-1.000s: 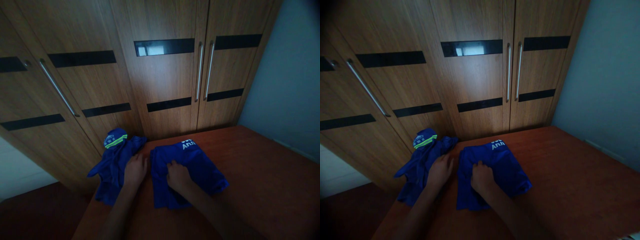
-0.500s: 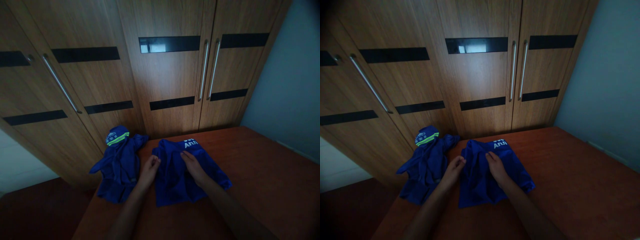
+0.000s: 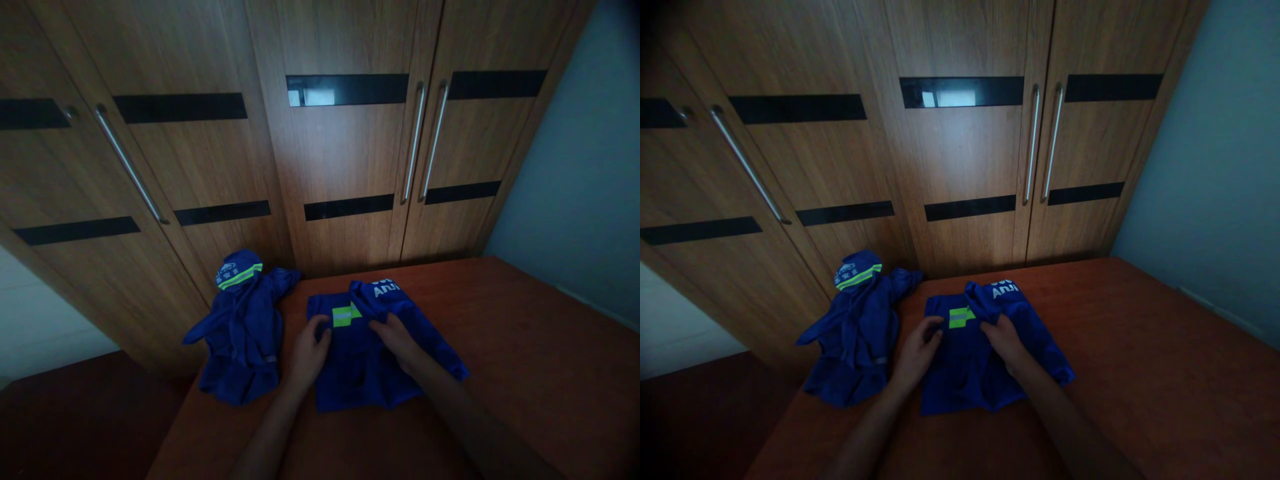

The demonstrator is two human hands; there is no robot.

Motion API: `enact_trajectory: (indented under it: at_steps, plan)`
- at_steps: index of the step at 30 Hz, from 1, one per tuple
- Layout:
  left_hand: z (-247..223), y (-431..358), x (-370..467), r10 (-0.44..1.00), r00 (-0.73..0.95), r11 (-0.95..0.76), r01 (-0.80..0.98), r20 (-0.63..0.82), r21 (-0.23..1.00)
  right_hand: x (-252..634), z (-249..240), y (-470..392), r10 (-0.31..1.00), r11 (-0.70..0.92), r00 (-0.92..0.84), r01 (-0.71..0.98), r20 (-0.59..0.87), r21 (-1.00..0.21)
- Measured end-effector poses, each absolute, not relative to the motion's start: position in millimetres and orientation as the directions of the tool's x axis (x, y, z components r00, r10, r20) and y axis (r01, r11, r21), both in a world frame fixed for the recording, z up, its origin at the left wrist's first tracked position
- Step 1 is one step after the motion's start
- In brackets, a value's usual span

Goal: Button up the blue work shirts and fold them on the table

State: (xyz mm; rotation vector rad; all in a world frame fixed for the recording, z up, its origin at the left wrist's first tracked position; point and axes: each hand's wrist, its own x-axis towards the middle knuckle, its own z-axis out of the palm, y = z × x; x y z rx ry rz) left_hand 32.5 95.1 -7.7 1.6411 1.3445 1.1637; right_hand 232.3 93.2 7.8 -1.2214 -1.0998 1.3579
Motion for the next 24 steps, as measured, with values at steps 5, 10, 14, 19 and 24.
enact_trajectory:
  at_steps: [5, 10, 14, 19, 24]
  plan:
    - [-4, 99, 17, 0.971, -0.237, 0.025, 0.252, 0.036, 0.968, 236, 3, 92, 0.991, -0.132, -0.053, -0.171, -0.125, -0.976]
    - [7, 83, 29, 0.972, 0.047, 0.234, -0.153, -0.229, 0.960, 226, 1, 85, 0.993, -0.121, -0.022, -0.178, -0.119, -0.977]
    - [4, 84, 31, 0.972, 0.103, 0.220, -0.118, -0.209, 0.968, 217, 4, 79, 0.989, -0.143, -0.067, -0.216, -0.132, -0.966]
    - [14, 95, 8, 0.994, -0.108, 0.030, 0.113, -0.018, 0.993, 248, 35, 81, 0.978, -0.176, -0.161, -0.325, -0.130, -0.929]
    - [31, 102, -28, 0.964, -0.238, -0.002, 0.429, 0.115, 0.903, 345, 85, 94, 0.988, -0.152, -0.037, -0.119, -0.149, -0.981]
